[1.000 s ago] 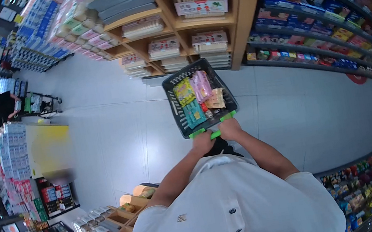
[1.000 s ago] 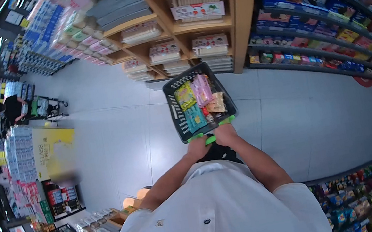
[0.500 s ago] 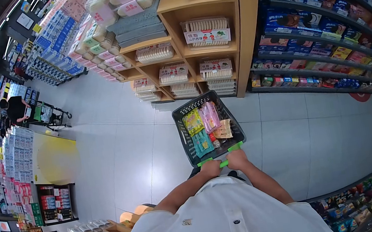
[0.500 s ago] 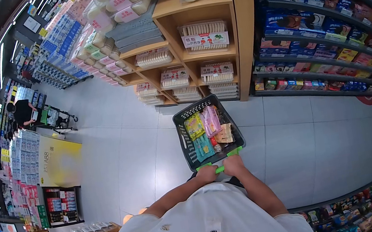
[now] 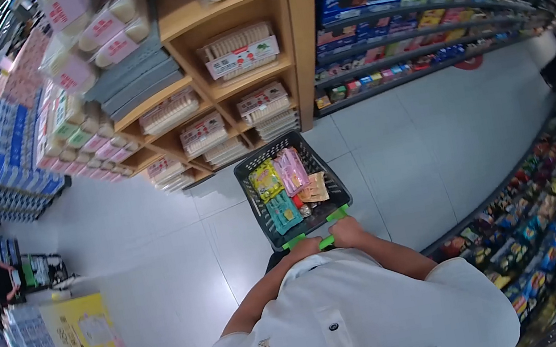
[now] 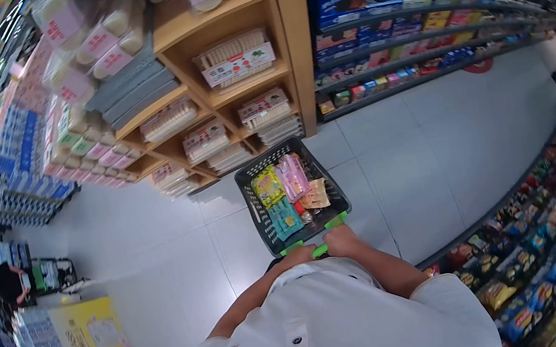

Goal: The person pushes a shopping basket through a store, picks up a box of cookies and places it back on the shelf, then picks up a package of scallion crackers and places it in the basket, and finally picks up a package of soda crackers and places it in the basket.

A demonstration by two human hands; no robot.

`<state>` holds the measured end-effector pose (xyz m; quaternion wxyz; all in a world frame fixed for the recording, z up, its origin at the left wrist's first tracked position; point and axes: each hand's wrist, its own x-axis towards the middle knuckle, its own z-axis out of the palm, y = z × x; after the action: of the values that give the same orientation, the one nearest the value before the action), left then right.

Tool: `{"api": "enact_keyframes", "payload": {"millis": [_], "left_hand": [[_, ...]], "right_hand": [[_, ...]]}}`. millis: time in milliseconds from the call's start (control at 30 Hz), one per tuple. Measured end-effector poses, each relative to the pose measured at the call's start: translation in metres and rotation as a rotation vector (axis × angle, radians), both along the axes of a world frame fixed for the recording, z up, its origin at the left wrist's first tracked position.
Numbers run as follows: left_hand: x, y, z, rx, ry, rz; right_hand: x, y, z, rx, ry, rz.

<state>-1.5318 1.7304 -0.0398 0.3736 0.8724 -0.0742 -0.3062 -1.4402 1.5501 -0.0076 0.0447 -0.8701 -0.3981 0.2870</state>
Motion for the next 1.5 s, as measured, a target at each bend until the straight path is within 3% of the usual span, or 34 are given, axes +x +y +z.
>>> {"api": "enact_keyframes", "payload": {"millis": [133,200,333,567,767,1033,1267,1500], "left_hand": [[-0.007,0.041,-0.006,-0.095,0.049,-0.199],[-0.006,0.058,-0.005,-0.003,0.038,-0.333],[-0.009,0.095,0.020,0.150,-0.112,-0.412],[0.018,0.138,0.007,0.227,-0.364,-0.444],[0.069,0.143,0.001,0.360,-0.489,-0.471],[0.143,0.125,0.004,0.345,-0.550,-0.467],[0.222,0.089,0.020,0.417,-0.493,-0.568],[0.307,0.039,0.031,0.443,-0.436,-0.648]], "right_hand": [[-0.047,0.025,-0.007,-0.094,0.021,-0.101],[-0.066,0.042,0.002,-0.079,0.075,-0.219],[-0.096,0.072,-0.016,0.006,0.123,-0.390],[-0.094,0.123,-0.018,0.053,0.093,-0.505],[-0.066,0.135,-0.020,0.135,0.057,-0.645],[0.000,0.121,-0.014,0.177,0.097,-0.698],[0.065,0.086,-0.030,0.337,0.063,-0.726],[0.139,0.044,-0.017,0.325,-0.012,-0.798]]}}
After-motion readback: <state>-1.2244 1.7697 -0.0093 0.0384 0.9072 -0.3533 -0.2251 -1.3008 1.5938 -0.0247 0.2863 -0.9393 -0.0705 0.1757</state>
